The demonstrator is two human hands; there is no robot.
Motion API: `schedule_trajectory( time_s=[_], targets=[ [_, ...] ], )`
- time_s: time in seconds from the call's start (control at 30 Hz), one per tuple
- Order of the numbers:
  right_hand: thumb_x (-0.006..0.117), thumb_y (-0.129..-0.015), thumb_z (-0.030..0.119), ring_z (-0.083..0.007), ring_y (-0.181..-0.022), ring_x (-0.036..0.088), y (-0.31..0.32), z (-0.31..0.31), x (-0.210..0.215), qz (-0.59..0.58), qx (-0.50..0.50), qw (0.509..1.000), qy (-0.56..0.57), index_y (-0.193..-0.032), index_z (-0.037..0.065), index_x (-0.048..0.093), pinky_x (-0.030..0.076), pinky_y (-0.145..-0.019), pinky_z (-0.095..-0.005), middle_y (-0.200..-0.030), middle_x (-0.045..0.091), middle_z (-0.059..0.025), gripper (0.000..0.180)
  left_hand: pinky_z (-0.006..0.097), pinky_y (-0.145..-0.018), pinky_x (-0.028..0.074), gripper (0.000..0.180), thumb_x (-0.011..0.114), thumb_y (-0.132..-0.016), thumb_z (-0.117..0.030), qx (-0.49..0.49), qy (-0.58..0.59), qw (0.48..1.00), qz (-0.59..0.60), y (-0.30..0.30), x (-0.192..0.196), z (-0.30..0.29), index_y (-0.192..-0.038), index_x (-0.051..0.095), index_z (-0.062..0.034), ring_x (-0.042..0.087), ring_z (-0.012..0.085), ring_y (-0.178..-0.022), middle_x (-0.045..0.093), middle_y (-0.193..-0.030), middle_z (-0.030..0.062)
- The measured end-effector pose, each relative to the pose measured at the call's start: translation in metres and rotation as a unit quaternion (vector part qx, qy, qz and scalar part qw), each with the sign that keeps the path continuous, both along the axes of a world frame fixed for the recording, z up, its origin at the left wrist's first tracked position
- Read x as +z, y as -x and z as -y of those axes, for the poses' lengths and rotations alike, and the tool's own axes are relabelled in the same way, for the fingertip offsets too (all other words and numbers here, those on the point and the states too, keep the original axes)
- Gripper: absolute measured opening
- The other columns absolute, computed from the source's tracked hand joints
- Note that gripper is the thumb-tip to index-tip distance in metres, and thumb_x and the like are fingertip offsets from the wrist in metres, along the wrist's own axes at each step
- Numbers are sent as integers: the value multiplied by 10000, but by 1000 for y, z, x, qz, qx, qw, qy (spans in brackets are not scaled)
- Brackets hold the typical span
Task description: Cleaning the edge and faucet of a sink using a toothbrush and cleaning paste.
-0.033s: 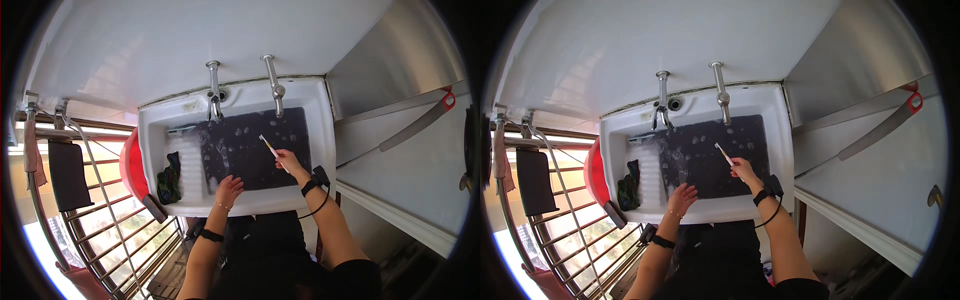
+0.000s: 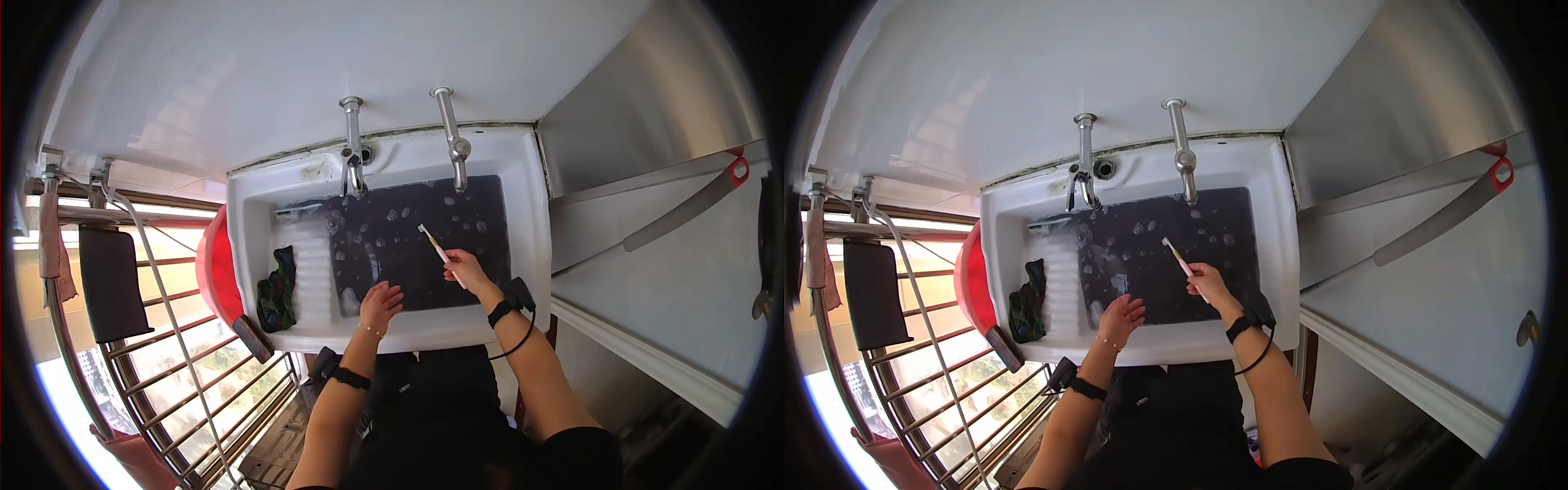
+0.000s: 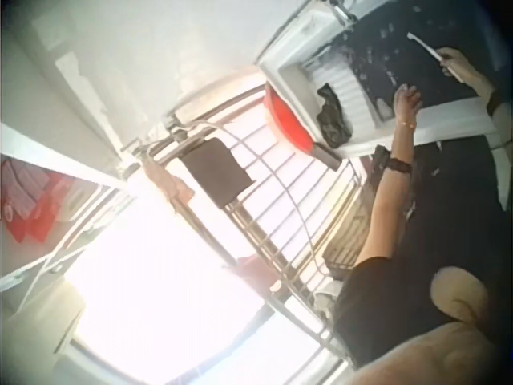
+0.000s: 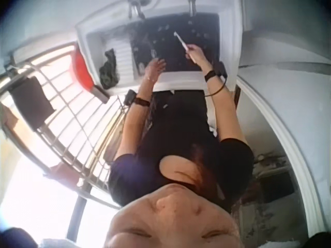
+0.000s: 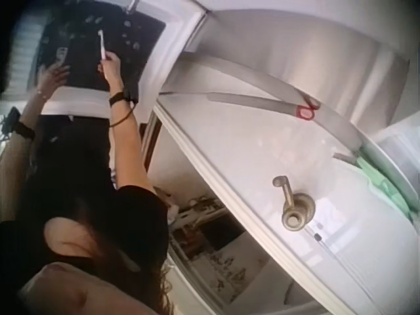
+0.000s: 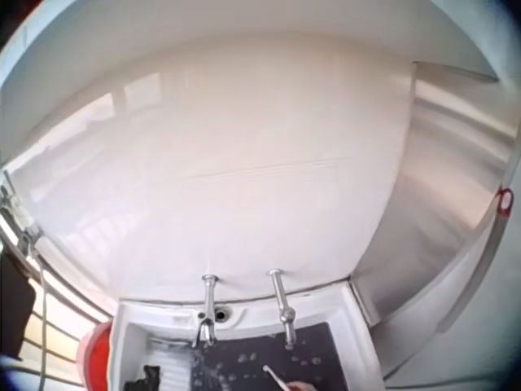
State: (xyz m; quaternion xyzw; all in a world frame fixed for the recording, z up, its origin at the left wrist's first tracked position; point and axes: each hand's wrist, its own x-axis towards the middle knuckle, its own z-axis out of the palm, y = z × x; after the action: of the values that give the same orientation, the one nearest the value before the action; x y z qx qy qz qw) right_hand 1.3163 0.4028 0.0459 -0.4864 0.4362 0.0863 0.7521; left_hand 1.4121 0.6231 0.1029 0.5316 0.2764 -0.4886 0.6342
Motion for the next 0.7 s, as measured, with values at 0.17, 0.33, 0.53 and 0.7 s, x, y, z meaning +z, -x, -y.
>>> schedule_trajectory(
  time_s=[0.17,0.33,0.53,0.7],
  targets=[
    [528,-842,28,-104,-739,567,-2,-61,-15,101,85,991,32,-1049,-1,548,486,-684,-259,-895,593,-53,211,388,-806,449,406,519,-849,-257,-99,-81,992,5,1,-55,64,-1186,417,-55,542,228,-980,547,-1086,129],
    [564,-828,171,-103,-827,541,4,-29,-28,-76,-90,993,-4,-1060,110,596,419,-733,-248,-935,603,-5,241,278,-700,466,336,548,-819,-197,-60,-242,968,36,-17,-117,44,-1098,499,-16,571,167,-847,581,-951,118],
    [526,-836,254,-191,-1030,480,57,30,-58,-159,-404,881,-189,-1043,150,553,345,-882,-372,-1066,550,-56,234,276,-726,460,281,511,-852,-191,47,-164,943,286,2,-105,76,-1088,508,-38,576,179,-847,584,-965,87],
    [492,-851,277,-228,-1091,458,43,-5,-63,-146,-509,808,-258,-1049,163,541,302,-939,-414,-1129,526,-62,234,370,-799,436,268,467,-866,-203,109,-154,978,-89,28,-137,78,-1062,530,-31,530,264,-963,563,-1026,109]
  ],
)
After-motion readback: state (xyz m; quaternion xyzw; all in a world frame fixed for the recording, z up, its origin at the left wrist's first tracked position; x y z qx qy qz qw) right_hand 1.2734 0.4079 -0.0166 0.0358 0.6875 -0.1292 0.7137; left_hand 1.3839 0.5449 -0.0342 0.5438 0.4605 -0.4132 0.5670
